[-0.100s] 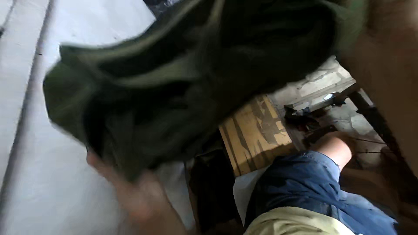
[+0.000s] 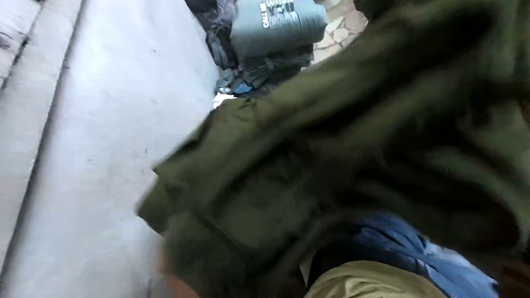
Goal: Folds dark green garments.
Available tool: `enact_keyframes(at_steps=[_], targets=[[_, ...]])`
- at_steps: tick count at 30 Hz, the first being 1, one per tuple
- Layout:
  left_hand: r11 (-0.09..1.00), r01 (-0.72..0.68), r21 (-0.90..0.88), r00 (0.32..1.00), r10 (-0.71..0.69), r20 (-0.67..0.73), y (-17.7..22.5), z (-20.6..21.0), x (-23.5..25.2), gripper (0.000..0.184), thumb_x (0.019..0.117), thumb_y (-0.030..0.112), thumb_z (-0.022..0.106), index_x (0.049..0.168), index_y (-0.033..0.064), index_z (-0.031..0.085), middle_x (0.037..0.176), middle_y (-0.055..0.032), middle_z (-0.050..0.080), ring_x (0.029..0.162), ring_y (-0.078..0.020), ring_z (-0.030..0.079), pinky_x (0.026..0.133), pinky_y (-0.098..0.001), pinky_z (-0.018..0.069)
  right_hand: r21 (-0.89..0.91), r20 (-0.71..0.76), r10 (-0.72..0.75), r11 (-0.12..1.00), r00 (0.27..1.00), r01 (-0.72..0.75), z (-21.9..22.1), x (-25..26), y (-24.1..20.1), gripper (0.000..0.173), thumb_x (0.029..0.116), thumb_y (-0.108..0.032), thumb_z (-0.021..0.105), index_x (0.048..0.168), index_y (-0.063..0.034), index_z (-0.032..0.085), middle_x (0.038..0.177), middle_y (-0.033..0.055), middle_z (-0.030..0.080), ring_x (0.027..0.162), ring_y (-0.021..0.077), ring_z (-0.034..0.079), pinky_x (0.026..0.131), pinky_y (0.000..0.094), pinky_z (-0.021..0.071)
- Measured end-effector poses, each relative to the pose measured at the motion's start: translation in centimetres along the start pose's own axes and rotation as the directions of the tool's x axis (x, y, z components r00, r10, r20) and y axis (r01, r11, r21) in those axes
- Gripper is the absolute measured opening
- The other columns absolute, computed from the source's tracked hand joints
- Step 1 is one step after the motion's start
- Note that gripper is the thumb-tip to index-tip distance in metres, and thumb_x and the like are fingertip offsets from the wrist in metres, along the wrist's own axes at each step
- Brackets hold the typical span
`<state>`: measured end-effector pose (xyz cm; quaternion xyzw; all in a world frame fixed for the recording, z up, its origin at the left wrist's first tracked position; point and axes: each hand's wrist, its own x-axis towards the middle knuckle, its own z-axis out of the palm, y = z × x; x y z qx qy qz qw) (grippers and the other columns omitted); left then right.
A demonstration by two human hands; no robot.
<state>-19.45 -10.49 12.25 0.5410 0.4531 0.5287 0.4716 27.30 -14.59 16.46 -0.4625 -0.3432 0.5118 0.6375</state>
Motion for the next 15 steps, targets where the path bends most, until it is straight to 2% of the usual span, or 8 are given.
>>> enact_keyframes(at_steps=[1, 2, 3, 5, 6, 7, 11, 15], targets=[[0.991, 0.131, 0.017, 0.991, -0.131, -0.006, -0.1, 0.4, -3.1, 0.026, 0.1073, 0.031, 0.05, 0.125, 0.0237, 0.068, 0.118, 0.0098, 0.072, 0.109, 0.0005, 0.066, 0.093, -0.0232, 0.0564, 0.029, -0.235, 0.164, 0.986, 0.958, -0.162, 2.3, -3.6, -0.2, 0.025, 0.1079, -0.021, 0.043, 0.098, -0.0196, 0.067, 0.085, -0.0075, 0.071, 0.077, 0.0002, 0.068, 0.066, 0.021, 0.0595], [0.958, 0.28, 0.055, 0.96, -0.281, -0.006, 0.5, 1.9, -5.8, 0.02, 0.1048, 0.026, 0.054, 0.111, 0.0271, 0.072, 0.103, 0.0173, 0.074, 0.096, 0.0064, 0.067, 0.085, -0.0173, 0.0565, 0.055, -0.364, 0.283, 0.958, 0.887, -0.283, 2.7, -6.9, 0.8, 0.027, 0.1042, -0.015, 0.042, 0.092, -0.0205, 0.065, 0.079, -0.0099, 0.072, 0.072, -0.0012, 0.067, 0.064, 0.0196, 0.0585], [0.878, 0.477, 0.045, 0.877, -0.473, -0.083, 1.5, 4.2, -8.2, 0.016, 0.1013, 0.015, 0.052, 0.104, 0.0206, 0.067, 0.091, 0.016, 0.074, 0.085, 0.0051, 0.069, 0.078, -0.0184, 0.0588, 0.087, -0.443, 0.35, 0.933, 0.826, -0.349, 2.1, -10.0, 2.7, 0.025, 0.0998, -0.011, 0.042, 0.093, -0.0227, 0.063, 0.078, -0.0132, 0.072, 0.071, -0.0037, 0.068, 0.065, 0.0173, 0.0583], [0.655, 0.756, 0.011, 0.642, -0.737, -0.211, 0.3, 6.9, -11.6, 0.016, 0.0993, 0.008, 0.047, 0.114, 0.0075, 0.053, 0.083, 0.0073, 0.07, 0.077, -0.0015, 0.07, 0.073, -0.0253, 0.0613, 0.182, -0.535, 0.471, 0.875, 0.702, -0.448, 0.1, -14.8, 7.4, 0.023, 0.1004, -0.012, 0.039, 0.099, -0.0215, 0.06, 0.077, -0.0135, 0.071, 0.07, -0.0036, 0.068, 0.064, 0.0179, 0.059], [0.593, 0.805, -0.031, 0.571, -0.787, -0.235, -1.2, 7.2, -12.8, 0.017, 0.1005, 0.009, 0.045, 0.114, 0.0056, 0.054, 0.084, 0.0037, 0.07, 0.077, -0.0044, 0.07, 0.073, -0.0278, 0.0616, 0.228, -0.566, 0.517, 0.847, 0.643, -0.48, -0.7, -16.4, 9.4, 0.023, 0.1034, -0.014, 0.037, 0.101, -0.0206, 0.058, 0.077, -0.0128, 0.07, 0.071, -0.0028, 0.068, 0.064, 0.0192, 0.0591], [0.567, 0.821, -0.073, 0.537, -0.808, -0.243, -2.4, 7.3, -13.7, 0.017, 0.1029, 0.011, 0.042, 0.111, 0.006, 0.057, 0.084, 0.0022, 0.07, 0.077, -0.0052, 0.07, 0.073, -0.0284, 0.0612, 0.267, -0.58, 0.544, 0.83, 0.606, -0.489, -1.2, -17.6, 10.9, 0.024, 0.1052, -0.016, 0.035, 0.101, -0.0203, 0.058, 0.078, -0.0121, 0.07, 0.072, -0.0021, 0.068, 0.065, 0.0203, 0.0595], [0.563, 0.822, -0.086, 0.542, -0.819, -0.19, -2.1, 6.8, -14.5, 0.031, 0.1057, 0.016, 0.033, 0.095, 0.0144, 0.062, 0.079, 0.0067, 0.071, 0.076, -0.0022, 0.07, 0.072, -0.025, 0.0607, 0.317, -0.593, 0.514, 0.856, 0.62, -0.408, -0.9, -19.4, 10.8, 0.037, 0.1048, -0.013, 0.029, 0.091, -0.0234, 0.061, 0.075, -0.0137, 0.072, 0.071, -0.0044, 0.068, 0.067, 0.0177, 0.059], [0.63, 0.763, -0.148, 0.623, -0.777, -0.093, -2.3, 6.5, -12.4, 0.038, 0.1029, 0.015, 0.034, 0.086, 0.0183, 0.068, 0.08, 0.0056, 0.074, 0.078, -0.0035, 0.071, 0.073, -0.0261, 0.0612, 0.298, -0.618, 0.502, 0.862, 0.605, -0.411, -0.3, -18.3, 9.3, 0.03, 0.1031, -0.008, 0.031, 0.096, -0.021, 0.057, 0.075, -0.0144, 0.071, 0.071, -0.0045, 0.068, 0.067, 0.0176, 0.059]])
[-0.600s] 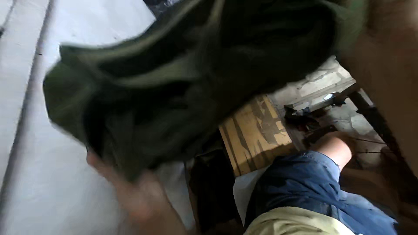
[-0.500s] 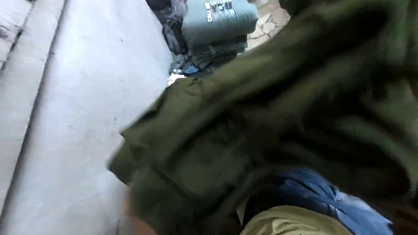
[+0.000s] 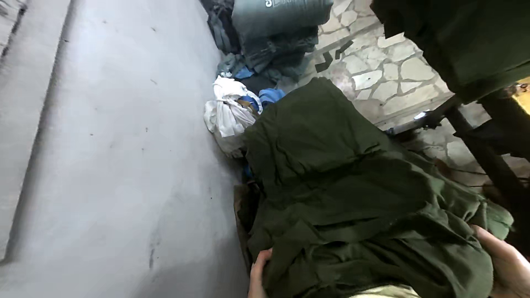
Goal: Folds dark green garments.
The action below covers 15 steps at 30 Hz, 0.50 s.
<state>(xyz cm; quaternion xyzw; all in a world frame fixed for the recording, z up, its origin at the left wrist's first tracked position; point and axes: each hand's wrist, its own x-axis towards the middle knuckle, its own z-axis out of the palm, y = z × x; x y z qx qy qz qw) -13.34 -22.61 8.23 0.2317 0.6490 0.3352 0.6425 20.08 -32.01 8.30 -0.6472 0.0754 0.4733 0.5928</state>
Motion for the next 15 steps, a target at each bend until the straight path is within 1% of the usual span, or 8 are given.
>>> enact_keyframes(at_steps=[3, 6, 9, 10, 12, 13, 14, 15], targets=[[0.993, -0.07, -0.098, 0.997, 0.066, -0.038, 2.8, 1.6, 1.4, 0.04, 0.1034, 0.018, 0.035, 0.085, 0.0201, 0.07, 0.08, 0.0059, 0.075, 0.077, -0.0033, 0.072, 0.07, -0.0262, 0.062, -0.042, 0.031, -0.055, 0.998, 0.998, 0.056, 2.7, 0.3, -2.5, 0.031, 0.1023, -0.01, 0.034, 0.095, -0.0229, 0.061, 0.077, -0.0145, 0.072, 0.072, -0.0045, 0.068, 0.067, 0.0176, 0.059], [0.919, -0.193, -0.344, 0.981, 0.19, -0.045, 7.4, 3.2, 4.2, 0.047, 0.1093, 0.033, 0.028, 0.094, 0.0215, 0.071, 0.087, 0.0042, 0.077, 0.083, -0.0066, 0.074, 0.07, -0.0304, 0.0641, 0.045, 0.208, -0.207, 0.978, 0.956, 0.202, 7.9, 2.4, -6.7, 0.026, 0.1011, -0.018, 0.043, 0.094, -0.0235, 0.067, 0.083, -0.0108, 0.074, 0.077, -0.0017, 0.069, 0.068, 0.0191, 0.0597], [0.811, -0.362, -0.46, 0.931, 0.341, -0.132, 12.2, 6.8, 10.9, 0.051, 0.1082, 0.048, 0.016, 0.118, 0.0166, 0.054, 0.101, 0.0001, 0.071, 0.095, -0.0129, 0.072, 0.078, -0.0354, 0.0614, 0.171, 0.414, -0.343, 0.939, 0.843, 0.298, 14.4, 7.6, -10.1, 0.018, 0.1014, -0.031, 0.051, 0.099, -0.0263, 0.068, 0.09, -0.0092, 0.072, 0.085, 0.0039, 0.069, 0.074, 0.0262, 0.0602], [0.812, -0.405, -0.42, 0.913, 0.381, -0.144, 13.0, 8.1, 13.6, 0.053, 0.1091, 0.047, 0.013, 0.132, 0.0108, 0.045, 0.112, -0.005, 0.066, 0.103, -0.0161, 0.068, 0.087, -0.0365, 0.0583, 0.127, 0.457, -0.341, 0.939, 0.822, 0.32, 16.6, 9.7, -10.9, 0.019, 0.1046, -0.031, 0.047, 0.115, -0.0234, 0.061, 0.106, -0.0054, 0.07, 0.102, 0.0105, 0.068, 0.089, 0.0359, 0.0591], [0.876, -0.482, 0.012, 0.87, 0.48, -0.115, 11.9, 9.5, 19.4, 0.05, 0.1126, 0.03, 0.017, 0.154, 0.0023, 0.026, 0.144, -0.0145, 0.053, 0.127, -0.019, 0.058, 0.104, -0.0353, 0.0485, -0.191, 0.481, -0.321, 0.87, 0.816, 0.455, 20.1, 15.4, -10.7, 0.052, 0.1054, -0.031, 0.049, 0.154, -0.0144, 0.037, 0.145, 0.0056, 0.053, 0.131, 0.0203, 0.055, 0.105, 0.0461, 0.0496], [0.813, -0.476, 0.336, 0.86, 0.511, -0.018, 10.2, 9.0, 22.4, 0.059, 0.1107, 0.023, 0.036, 0.16, -0.0008, 0.016, 0.159, -0.02, 0.037, 0.144, -0.0246, 0.043, 0.116, -0.0401, 0.0383, -0.428, 0.496, -0.331, 0.712, 0.803, 0.557, 20.8, 18.9, -9.3, 0.066, 0.1042, -0.034, 0.055, 0.159, -0.0083, 0.03, 0.157, 0.0122, 0.043, 0.141, 0.025, 0.046, 0.112, 0.0484, 0.0439], [0.656, -0.426, 0.623, 0.864, 0.499, 0.065, 8.0, 8.2, 25.1, 0.077, 0.1061, 0.033, 0.053, 0.161, -0.0042, 0.014, 0.164, -0.0255, 0.027, 0.152, -0.0332, 0.032, 0.123, -0.0478, 0.03, -0.641, 0.506, -0.327, 0.477, 0.798, 0.601, 20.6, 22.4, -7.3, 0.073, 0.1033, -0.041, 0.058, 0.16, -0.0026, 0.03, 0.161, 0.0204, 0.036, 0.148, 0.0349, 0.038, 0.117, 0.0566, 0.0362], [0.487, -0.337, 0.806, 0.886, 0.454, 0.096, 5.7, 7.6, 27.0, 0.09, 0.102, 0.049, 0.055, 0.161, -0.0051, 0.015, 0.166, -0.0295, 0.02, 0.154, -0.0423, 0.023, 0.123, -0.0579, 0.0233, -0.786, 0.487, -0.276, 0.276, 0.829, 0.553, 20.0, 25.4, -5.0, 0.078, 0.1029, -0.049, 0.056, 0.16, -0.0024, 0.03, 0.164, 0.025, 0.03, 0.151, 0.0446, 0.029, 0.117, 0.0689, 0.0274]])
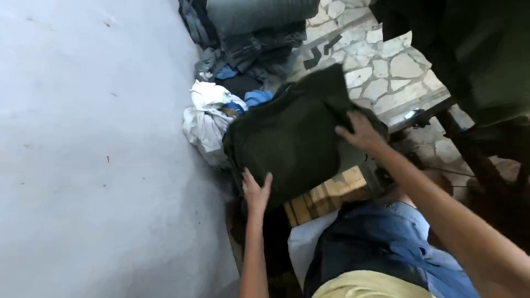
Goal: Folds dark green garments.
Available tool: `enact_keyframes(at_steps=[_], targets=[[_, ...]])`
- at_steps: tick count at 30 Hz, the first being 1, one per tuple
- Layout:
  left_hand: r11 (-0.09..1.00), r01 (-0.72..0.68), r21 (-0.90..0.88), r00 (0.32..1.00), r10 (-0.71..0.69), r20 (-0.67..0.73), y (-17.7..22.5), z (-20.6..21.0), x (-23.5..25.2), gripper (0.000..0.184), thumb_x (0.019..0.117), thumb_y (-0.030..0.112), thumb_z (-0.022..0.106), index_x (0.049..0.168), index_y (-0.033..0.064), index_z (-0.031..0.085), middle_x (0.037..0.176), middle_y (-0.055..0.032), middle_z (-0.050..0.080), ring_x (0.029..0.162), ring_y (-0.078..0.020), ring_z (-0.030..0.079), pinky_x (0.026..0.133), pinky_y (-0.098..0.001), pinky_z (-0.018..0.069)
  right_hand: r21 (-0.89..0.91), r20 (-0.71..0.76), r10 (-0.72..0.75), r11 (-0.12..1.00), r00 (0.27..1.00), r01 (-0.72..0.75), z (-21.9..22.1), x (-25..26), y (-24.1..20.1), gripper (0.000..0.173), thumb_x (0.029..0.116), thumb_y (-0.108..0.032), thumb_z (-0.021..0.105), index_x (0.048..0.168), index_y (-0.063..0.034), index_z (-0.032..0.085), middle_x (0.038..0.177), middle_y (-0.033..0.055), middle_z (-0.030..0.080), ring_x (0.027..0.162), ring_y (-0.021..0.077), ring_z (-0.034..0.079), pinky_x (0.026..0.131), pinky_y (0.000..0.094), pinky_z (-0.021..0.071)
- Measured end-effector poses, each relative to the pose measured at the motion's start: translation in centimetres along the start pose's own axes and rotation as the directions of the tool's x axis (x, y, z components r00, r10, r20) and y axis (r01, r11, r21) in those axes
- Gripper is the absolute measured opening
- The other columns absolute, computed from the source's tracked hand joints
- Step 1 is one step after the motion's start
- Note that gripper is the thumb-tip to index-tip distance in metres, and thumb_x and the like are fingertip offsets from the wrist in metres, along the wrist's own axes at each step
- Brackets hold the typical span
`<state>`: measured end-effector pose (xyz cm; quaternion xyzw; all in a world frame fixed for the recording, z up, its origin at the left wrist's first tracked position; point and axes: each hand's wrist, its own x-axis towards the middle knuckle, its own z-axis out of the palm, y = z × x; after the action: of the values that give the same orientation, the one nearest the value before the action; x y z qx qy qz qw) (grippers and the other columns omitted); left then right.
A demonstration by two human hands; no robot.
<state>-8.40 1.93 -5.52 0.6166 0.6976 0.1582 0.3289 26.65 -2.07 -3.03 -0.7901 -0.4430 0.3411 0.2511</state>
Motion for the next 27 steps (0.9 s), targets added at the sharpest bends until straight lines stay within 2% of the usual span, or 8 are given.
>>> enact_keyframes(at_steps=[3, 7, 9, 11, 14, 17, 21, 27], targets=[[0.978, 0.125, 0.166, 0.992, -0.126, -0.004, -3.8, 3.1, -1.1, 0.089, 0.1025, 0.06, 0.044, 0.163, 0.0005, 0.017, 0.168, -0.0297, 0.011, 0.154, -0.0484, 0.017, 0.121, -0.0656, 0.0173, -0.243, -0.008, 0.167, 0.956, 0.986, -0.164, 3.8, 0.7, 5.0, 0.075, 0.1057, -0.057, 0.043, 0.165, -0.0147, 0.024, 0.167, 0.0221, 0.024, 0.153, 0.051, 0.016, 0.111, 0.0816, 0.0105], [0.851, 0.481, -0.21, 0.876, -0.474, 0.086, -5.7, 3.4, -2.6, 0.086, 0.1049, 0.061, 0.038, 0.166, 0.0095, 0.007, 0.169, -0.0249, 0.012, 0.155, -0.0416, 0.02, 0.121, -0.0614, 0.0243, -0.056, -0.047, 0.303, 0.951, 0.952, -0.306, 3.2, 1.1, 8.4, 0.095, 0.0992, -0.063, 0.052, 0.164, -0.0034, 0.016, 0.165, 0.0314, 0.019, 0.152, 0.0533, 0.019, 0.114, 0.0736, 0.0234], [0.644, 0.661, -0.385, 0.749, -0.601, 0.28, -6.8, 3.7, -1.7, 0.083, 0.1001, 0.075, 0.022, 0.164, 0.0217, 0.023, 0.163, -0.0199, 0.032, 0.145, -0.041, 0.038, 0.105, -0.0697, 0.0378, 0.154, 0.083, 0.445, 0.878, 0.892, -0.453, 2.0, 2.1, 9.5, 0.107, 0.0924, -0.063, 0.065, 0.164, -0.0029, 0.011, 0.163, 0.0331, 0.023, 0.149, 0.0495, 0.028, 0.117, 0.0635, 0.0302], [0.473, 0.738, -0.482, 0.671, -0.596, 0.442, -7.7, 3.9, -0.8, 0.086, 0.096, 0.081, 0.017, 0.158, 0.0235, 0.034, 0.155, -0.0197, 0.043, 0.136, -0.0412, 0.048, 0.099, -0.0678, 0.045, 0.281, 0.243, 0.511, 0.776, 0.824, -0.564, 1.3, 2.5, 9.2, 0.098, 0.0941, -0.058, 0.066, 0.163, -0.0071, 0.019, 0.156, 0.0297, 0.038, 0.142, 0.0428, 0.042, 0.115, 0.0576, 0.0368], [0.366, 0.715, -0.595, 0.681, -0.555, 0.478, -8.5, 4.3, -0.5, 0.073, 0.1006, 0.072, 0.028, 0.148, 0.0204, 0.047, 0.141, -0.0134, 0.058, 0.125, -0.0309, 0.058, 0.097, -0.0556, 0.052, 0.423, 0.323, 0.53, 0.661, 0.784, -0.621, 1.3, 2.5, 9.4, 0.072, 0.0968, -0.05, 0.066, 0.148, -0.0039, 0.047, 0.138, 0.0219, 0.057, 0.124, 0.03, 0.058, 0.104, 0.0482, 0.0471], [0.378, 0.633, -0.676, 0.745, -0.537, 0.397, -8.9, 3.8, -0.6, 0.056, 0.1049, 0.058, 0.039, 0.141, 0.0175, 0.054, 0.131, -0.0102, 0.064, 0.117, -0.0251, 0.063, 0.093, -0.0508, 0.0541, 0.589, 0.276, 0.489, 0.595, 0.828, -0.548, 1.2, 0.9, 8.7, 0.042, 0.0979, -0.033, 0.064, 0.125, -0.0019, 0.062, 0.108, 0.012, 0.067, 0.093, 0.0166, 0.065, 0.083, 0.038, 0.0548], [0.496, 0.567, -0.658, 0.801, -0.517, 0.301, -7.4, -0.5, -2.4, 0.042, 0.1077, 0.041, 0.043, 0.135, 0.0131, 0.057, 0.12, -0.0085, 0.068, 0.106, -0.0186, 0.066, 0.087, -0.0432, 0.057, 0.635, 0.223, 0.416, 0.624, 0.881, -0.456, -1.1, -4.3, 5.1, 0.035, 0.0918, -0.024, 0.068, 0.119, -0.0033, 0.061, 0.093, 0.0061, 0.069, 0.08, 0.0119, 0.068, 0.072, 0.0325, 0.0589], [0.484, 0.759, -0.436, 0.65, -0.601, 0.465, -9.9, -3.1, -10.7, 0.043, 0.1073, 0.044, 0.037, 0.133, 0.0134, 0.055, 0.113, -0.0072, 0.067, 0.101, -0.0168, 0.065, 0.084, -0.0428, 0.0566, 0.604, 0.222, 0.483, 0.614, 0.847, -0.508, -2.2, -12.8, 6.5, 0.034, 0.0879, -0.02, 0.071, 0.116, -0.0022, 0.063, 0.094, 0.0073, 0.069, 0.083, 0.0136, 0.067, 0.076, 0.035, 0.0567]])
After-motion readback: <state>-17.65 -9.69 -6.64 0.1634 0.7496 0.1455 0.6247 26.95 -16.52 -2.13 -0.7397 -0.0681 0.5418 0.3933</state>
